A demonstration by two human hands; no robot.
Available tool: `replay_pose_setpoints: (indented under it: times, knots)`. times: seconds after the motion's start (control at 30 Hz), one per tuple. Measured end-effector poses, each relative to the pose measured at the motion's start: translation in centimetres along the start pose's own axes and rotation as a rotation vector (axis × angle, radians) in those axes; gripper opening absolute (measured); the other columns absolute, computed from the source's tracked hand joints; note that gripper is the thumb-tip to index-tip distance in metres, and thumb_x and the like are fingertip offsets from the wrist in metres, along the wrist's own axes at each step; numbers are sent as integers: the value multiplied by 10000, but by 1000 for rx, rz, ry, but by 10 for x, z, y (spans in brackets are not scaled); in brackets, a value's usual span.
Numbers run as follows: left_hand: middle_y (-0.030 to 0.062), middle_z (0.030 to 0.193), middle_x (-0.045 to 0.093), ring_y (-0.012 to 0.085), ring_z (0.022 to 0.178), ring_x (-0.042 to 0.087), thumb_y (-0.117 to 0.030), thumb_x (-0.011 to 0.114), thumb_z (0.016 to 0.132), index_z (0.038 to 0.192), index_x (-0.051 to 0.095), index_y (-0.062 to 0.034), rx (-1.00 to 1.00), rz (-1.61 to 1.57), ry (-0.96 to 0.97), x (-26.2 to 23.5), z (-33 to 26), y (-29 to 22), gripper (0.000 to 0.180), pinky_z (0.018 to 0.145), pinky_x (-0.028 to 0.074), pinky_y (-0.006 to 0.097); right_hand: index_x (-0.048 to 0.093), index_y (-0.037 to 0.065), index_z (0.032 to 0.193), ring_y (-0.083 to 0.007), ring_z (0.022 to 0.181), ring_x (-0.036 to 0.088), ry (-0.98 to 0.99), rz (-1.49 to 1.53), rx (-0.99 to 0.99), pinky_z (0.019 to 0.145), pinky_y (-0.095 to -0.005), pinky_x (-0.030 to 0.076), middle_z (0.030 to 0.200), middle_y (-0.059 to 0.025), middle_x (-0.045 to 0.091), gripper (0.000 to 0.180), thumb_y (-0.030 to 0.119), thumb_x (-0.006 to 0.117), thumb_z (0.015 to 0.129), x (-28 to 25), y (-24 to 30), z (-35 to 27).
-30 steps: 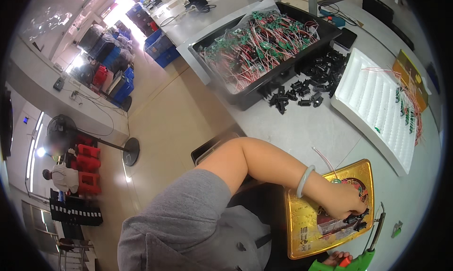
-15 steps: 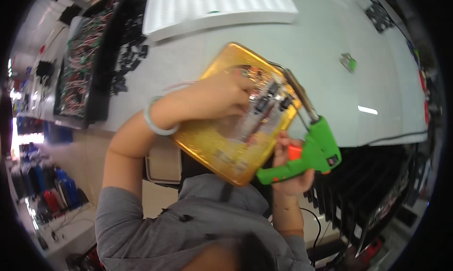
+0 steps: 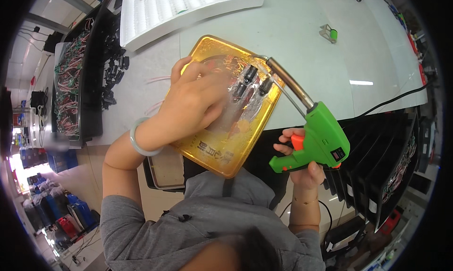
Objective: Soldering wires to a small circuit board using a soldering iron.
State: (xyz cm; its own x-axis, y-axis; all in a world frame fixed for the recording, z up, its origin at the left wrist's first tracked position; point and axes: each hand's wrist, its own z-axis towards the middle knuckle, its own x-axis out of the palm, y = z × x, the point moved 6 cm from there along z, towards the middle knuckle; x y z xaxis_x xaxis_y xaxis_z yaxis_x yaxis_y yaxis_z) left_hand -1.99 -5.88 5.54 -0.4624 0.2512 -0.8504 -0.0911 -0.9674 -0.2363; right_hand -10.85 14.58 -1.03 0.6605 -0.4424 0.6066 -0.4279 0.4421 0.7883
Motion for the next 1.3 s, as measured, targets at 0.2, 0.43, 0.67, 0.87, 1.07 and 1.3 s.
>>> replay_pose_setpoints:
  times: [0.2,0.43,0.67,0.87,1.07,1.3]
  knots:
    - [-13,688,471,190,807,457,-115,633,600,644,531,-123,-42,134,-166,4,-5,2,112,900,248,478,379,-78,1183,-295,966,511,-39,-163,32,775,-389,496,1065,-235,465,727,477,559,749,-22,4,-14]
    - [-18,853,504,209,942,442,-122,647,573,593,527,-119,-88,127,-208,6,-6,1,122,919,204,510,463,-31,946,-196,744,474,-139,-301,56,613,-276,417,821,-127,475,621,567,384,799,-22,2,-14]
    - [-22,937,546,227,975,421,-119,653,571,605,541,-139,-105,94,-144,11,-8,4,120,941,171,467,441,-23,874,-181,669,438,-180,-280,74,581,-269,394,732,-106,439,594,563,371,807,-26,-3,-15]
    - [-20,936,546,239,968,420,-119,652,553,591,522,-127,-118,72,-143,12,-7,5,135,930,196,477,436,-21,872,-178,651,430,-170,-273,81,568,-267,383,722,-102,434,586,557,359,814,-28,-5,-14]
    - [-24,939,546,244,966,418,-121,654,554,591,522,-121,-122,51,-120,13,-7,6,137,924,207,489,439,-22,865,-179,638,429,-187,-259,72,560,-263,382,714,-99,434,574,544,356,822,-29,-6,-13]
    - [-17,894,523,232,959,427,-111,639,557,575,517,-111,-123,37,-139,15,-6,7,124,917,216,499,435,-24,859,-174,633,425,-178,-250,89,544,-260,385,702,-98,428,577,545,350,825,-29,-8,-11]
